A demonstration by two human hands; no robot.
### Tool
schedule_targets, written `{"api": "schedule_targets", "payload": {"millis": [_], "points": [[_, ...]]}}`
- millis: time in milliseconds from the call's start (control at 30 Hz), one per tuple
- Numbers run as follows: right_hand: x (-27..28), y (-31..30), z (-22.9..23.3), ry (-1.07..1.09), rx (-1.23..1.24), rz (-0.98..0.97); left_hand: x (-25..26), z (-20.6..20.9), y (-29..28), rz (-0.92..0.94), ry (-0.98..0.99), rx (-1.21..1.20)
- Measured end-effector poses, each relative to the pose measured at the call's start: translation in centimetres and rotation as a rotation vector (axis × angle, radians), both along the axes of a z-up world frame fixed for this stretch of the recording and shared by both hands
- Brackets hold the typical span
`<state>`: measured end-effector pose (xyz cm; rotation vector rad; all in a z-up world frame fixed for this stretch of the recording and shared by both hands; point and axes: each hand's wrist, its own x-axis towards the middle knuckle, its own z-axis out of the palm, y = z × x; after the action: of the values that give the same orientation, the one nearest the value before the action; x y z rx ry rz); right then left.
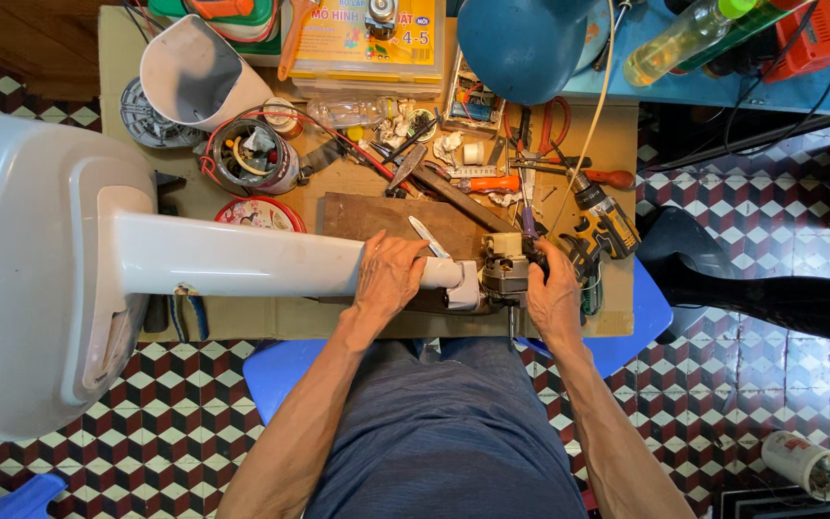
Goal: The person disassembles a green plastic fan housing, then attaches a fan motor to a white pedestal base. They use a screwdriver and a cordless drill to secure the motor and connect wires, then place a fan guard over the assembly.
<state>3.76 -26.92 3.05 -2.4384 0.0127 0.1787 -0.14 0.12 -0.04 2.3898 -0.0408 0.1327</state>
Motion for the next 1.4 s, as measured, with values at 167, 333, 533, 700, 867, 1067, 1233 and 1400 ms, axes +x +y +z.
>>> {"api": "schedule_targets", "payload": {"millis": [167, 333, 533, 700, 867, 1067, 1233, 1400], "points": [[-0.5, -1.2, 0.5, -0.027, -0.04, -0.052, 0.0, 0.3, 0.1, 0.002, -0.016, -0.016], [-1.2, -1.4, 1.3, 0.085, 0.048, -0.128, 0.0, 0.9, 0.2, -0.022, 0.022, -0.016], [-2.0, -0.7, 2.0, 0.013, 0.081, -0.132, 0.0, 1.1, 0.2, -0.036, -0.025, -0.012], [-3.0, -0.1, 2.2, 0.069, 0.208, -0.182, 0.9, 0.6, -0.6, -0.071, 0.02, 0.025], [-4.5, 0.3, 1.6, 0.158, 0.222, -0.285, 4.4, -1.3, -3.4, -0.178, 0.171, -0.041], [-6.1, -1.6, 0.0, 0.239, 0.261, -0.367, 8.1, -9.1, -6.2, -0.259, 0.632, 0.107], [-6.8, -3.2, -0.8, 0.339, 0.306, -0.382, 8.1, -17.4, -6.0, -0.33, 0.789, 0.083], [-6.3, -3.9, -0.7, 0.465, 0.334, -0.347, 7.5, -22.2, -4.2, -0.438, 0.795, -0.04]]}}
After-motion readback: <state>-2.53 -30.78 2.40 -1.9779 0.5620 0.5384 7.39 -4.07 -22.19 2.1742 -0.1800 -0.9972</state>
